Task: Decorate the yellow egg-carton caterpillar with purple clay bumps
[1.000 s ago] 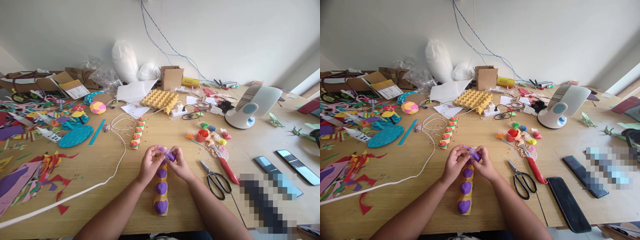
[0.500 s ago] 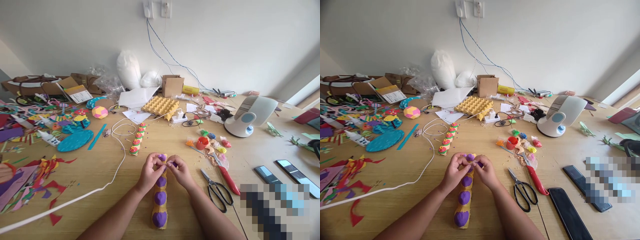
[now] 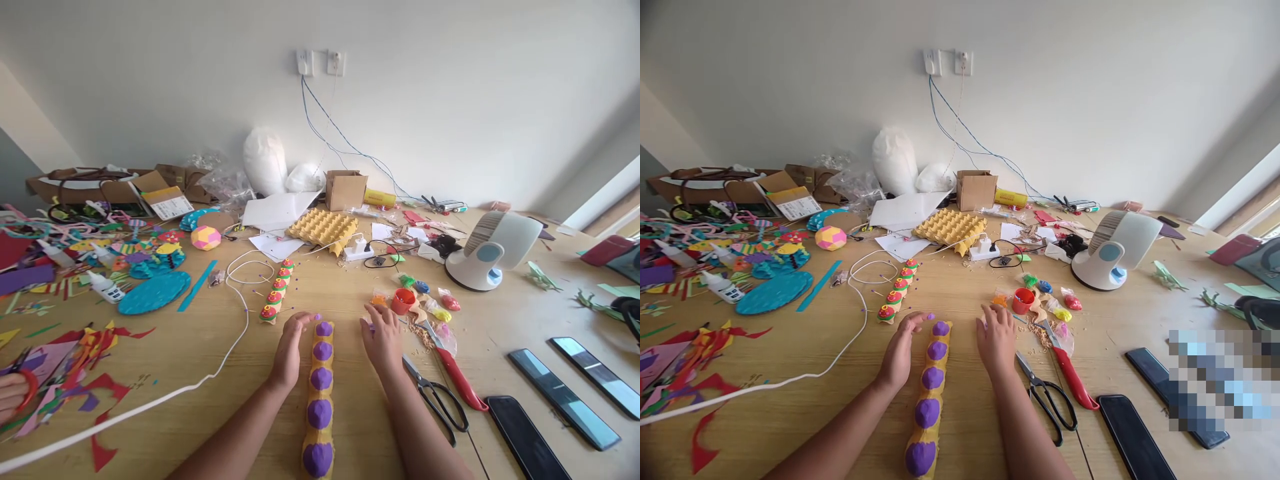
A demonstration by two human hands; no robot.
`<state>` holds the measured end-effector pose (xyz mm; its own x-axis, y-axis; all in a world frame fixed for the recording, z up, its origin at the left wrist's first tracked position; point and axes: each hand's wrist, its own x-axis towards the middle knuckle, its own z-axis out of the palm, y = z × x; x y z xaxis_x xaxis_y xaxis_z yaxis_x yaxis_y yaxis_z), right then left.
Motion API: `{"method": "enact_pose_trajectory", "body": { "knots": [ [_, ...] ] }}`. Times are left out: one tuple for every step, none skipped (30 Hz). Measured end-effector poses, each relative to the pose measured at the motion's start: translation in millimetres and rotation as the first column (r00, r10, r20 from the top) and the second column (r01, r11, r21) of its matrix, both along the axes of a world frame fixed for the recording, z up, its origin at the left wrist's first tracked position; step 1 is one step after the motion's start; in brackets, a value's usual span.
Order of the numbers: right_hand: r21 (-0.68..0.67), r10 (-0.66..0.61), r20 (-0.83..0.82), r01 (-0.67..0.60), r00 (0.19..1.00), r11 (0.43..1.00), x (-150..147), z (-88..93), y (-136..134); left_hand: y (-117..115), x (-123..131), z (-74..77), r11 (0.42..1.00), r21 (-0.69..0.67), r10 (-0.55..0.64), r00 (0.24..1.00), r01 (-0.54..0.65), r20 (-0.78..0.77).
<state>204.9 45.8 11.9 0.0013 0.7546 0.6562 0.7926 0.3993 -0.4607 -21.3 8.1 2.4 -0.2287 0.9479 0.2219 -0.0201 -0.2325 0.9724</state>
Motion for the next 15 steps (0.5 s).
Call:
{"method": "enact_pose_trajectory", "body": {
  "knots": [
    [0.005, 0.061, -0.020, -0.061, 0.998, 0.998, -5, 4.0, -4, -2, 1, 1.0, 1.000, 0.005, -0.025, 0.999, 0.025, 0.029],
    [-0.011, 0.153, -0.053, -0.153, 0.987, 0.988, -11, 7.6, -9, -4, 2, 2.1, 0.999, 0.011, -0.037, 0.998, 0.036, 0.058],
    [-0.034, 0.238, -0.110, -0.243, 0.965, 0.969, -18, 10.3, -13, -7, 3, 3.3, 0.998, 0.026, -0.059, 0.997, 0.058, 0.049],
    [-0.061, 0.314, -0.178, -0.329, 0.933, 0.942, -24, 11.8, -17, -10, 4, 4.6, 0.994, 0.046, -0.095, 0.995, 0.095, 0.006],
    [-0.094, 0.370, -0.254, -0.404, 0.894, 0.910, -30, 12.2, -20, -12, 4, 5.9, 0.986, 0.066, -0.149, 0.987, 0.153, -0.060],
    [-0.129, 0.398, -0.336, -0.461, 0.853, 0.878, -35, 11.6, -23, -14, 4, 7.2, 0.975, 0.087, -0.192, 0.974, 0.202, -0.117],
    [-0.163, 0.404, -0.428, -0.508, 0.809, 0.846, -39, 10.2, -24, -15, 4, 8.1, 0.963, 0.109, -0.224, 0.960, 0.245, -0.170],
    [-0.195, 0.394, -0.522, -0.556, 0.756, 0.808, -42, 8.5, -25, -16, 3, 8.9, 0.955, 0.134, -0.231, 0.949, 0.263, -0.216],
    [-0.221, 0.367, -0.612, -0.597, 0.700, 0.771, -44, 6.9, -26, -16, 3, 9.3, 0.949, 0.157, -0.229, 0.939, 0.275, -0.258],
    [-0.240, 0.329, -0.692, -0.635, 0.643, 0.735, -45, 5.8, -26, -16, 2, 9.4, 0.944, 0.179, -0.217, 0.930, 0.277, -0.296],
    [-0.254, 0.285, -0.757, -0.666, 0.589, 0.701, -46, 5.4, -27, -16, 1, 9.4, 0.940, 0.200, -0.198, 0.921, 0.275, -0.335],
    [-0.265, 0.241, -0.805, -0.692, 0.542, 0.672, -46, 5.9, -27, -15, 0, 9.4, 0.937, 0.219, -0.179, 0.910, 0.274, -0.374],
    [-0.271, 0.202, -0.838, -0.708, 0.506, 0.652, -47, 7.1, -28, -14, -1, 9.3, 0.932, 0.237, -0.158, 0.897, 0.273, -0.413],
    [-0.276, 0.173, -0.859, -0.722, 0.481, 0.635, -47, 8.9, -28, -13, -2, 9.5, 0.928, 0.252, -0.140, 0.882, 0.276, -0.451],
    [-0.275, 0.154, -0.874, -0.731, 0.461, 0.624, -47, 11.0, -29, -13, -3, 9.8, 0.923, 0.265, -0.124, 0.867, 0.279, -0.482]
  ]
}}
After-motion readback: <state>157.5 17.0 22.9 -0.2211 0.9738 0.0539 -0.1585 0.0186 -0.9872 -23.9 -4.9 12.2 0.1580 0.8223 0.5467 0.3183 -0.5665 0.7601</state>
